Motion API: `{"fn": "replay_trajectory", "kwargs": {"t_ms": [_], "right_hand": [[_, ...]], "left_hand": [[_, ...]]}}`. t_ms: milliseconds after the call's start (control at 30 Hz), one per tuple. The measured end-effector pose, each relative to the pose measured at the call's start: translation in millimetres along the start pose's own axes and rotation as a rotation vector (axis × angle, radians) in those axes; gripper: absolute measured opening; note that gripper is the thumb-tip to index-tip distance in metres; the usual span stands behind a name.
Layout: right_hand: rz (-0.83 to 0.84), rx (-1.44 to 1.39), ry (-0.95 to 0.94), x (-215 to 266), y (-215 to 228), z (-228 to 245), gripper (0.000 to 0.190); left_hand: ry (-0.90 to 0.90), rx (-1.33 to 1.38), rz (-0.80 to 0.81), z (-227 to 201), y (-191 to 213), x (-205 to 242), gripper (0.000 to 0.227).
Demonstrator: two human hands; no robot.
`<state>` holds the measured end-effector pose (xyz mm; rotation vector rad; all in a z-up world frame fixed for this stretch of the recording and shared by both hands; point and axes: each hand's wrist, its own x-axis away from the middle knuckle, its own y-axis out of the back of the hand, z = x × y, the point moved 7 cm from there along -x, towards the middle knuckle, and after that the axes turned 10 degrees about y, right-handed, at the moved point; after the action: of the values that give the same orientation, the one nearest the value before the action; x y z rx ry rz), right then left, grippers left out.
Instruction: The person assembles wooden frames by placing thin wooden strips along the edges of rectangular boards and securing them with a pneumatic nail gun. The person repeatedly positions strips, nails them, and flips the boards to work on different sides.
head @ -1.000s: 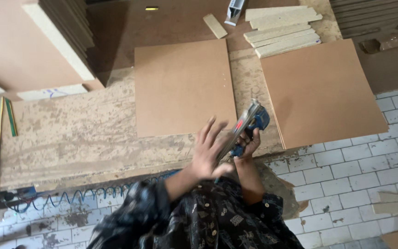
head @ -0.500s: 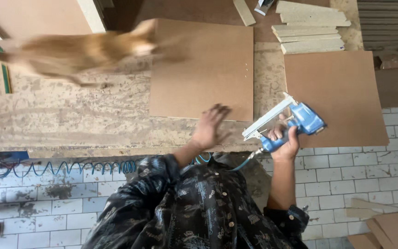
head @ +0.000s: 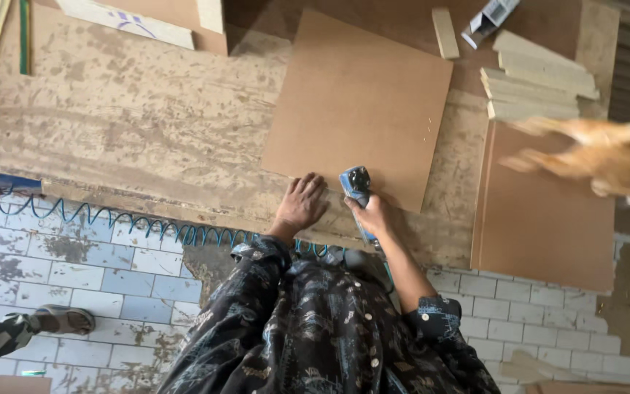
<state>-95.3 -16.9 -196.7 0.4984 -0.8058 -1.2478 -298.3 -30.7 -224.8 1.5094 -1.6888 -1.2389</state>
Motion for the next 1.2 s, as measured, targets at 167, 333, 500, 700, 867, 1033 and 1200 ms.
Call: {"fn": "replay_trajectory", "kwargs": {"t_ms": [167,333,500,700,867,1033,1200], "right_hand": [[0.125,0.034,-0.074,-20,-8,-7,0.057],[0.136,0.199,-0.152,-6,9,-16,0.063],[0.132,0.154,-0.211,7,23,-25,0.06],[0.057,0.137,-0.194,7,37,-55,0.056],[-0.079,-0.003,-0.207,-2,48,-112,0.053],[-0.428,0.32,-0.222,10,125,-176,0.057],[-0.447,0.505,-0.282,6,165,-212,0.061]], "left_hand": [[-0.026,-0.005,-0.038,2,4,3,0.048],[-0.028,0.005,-0.039,4,2,0,0.049],[-0.018,0.015,-0.024,3,3,5,0.049],[-0.02,0.033,-0.04,3,9,3,0.049],[-0.033,0.049,-0.054,-2,11,1,0.048],[0.019,0.099,-0.081,4,18,-4,0.048],[0.587,0.043,-0.322,76,19,-39,0.064]]}}
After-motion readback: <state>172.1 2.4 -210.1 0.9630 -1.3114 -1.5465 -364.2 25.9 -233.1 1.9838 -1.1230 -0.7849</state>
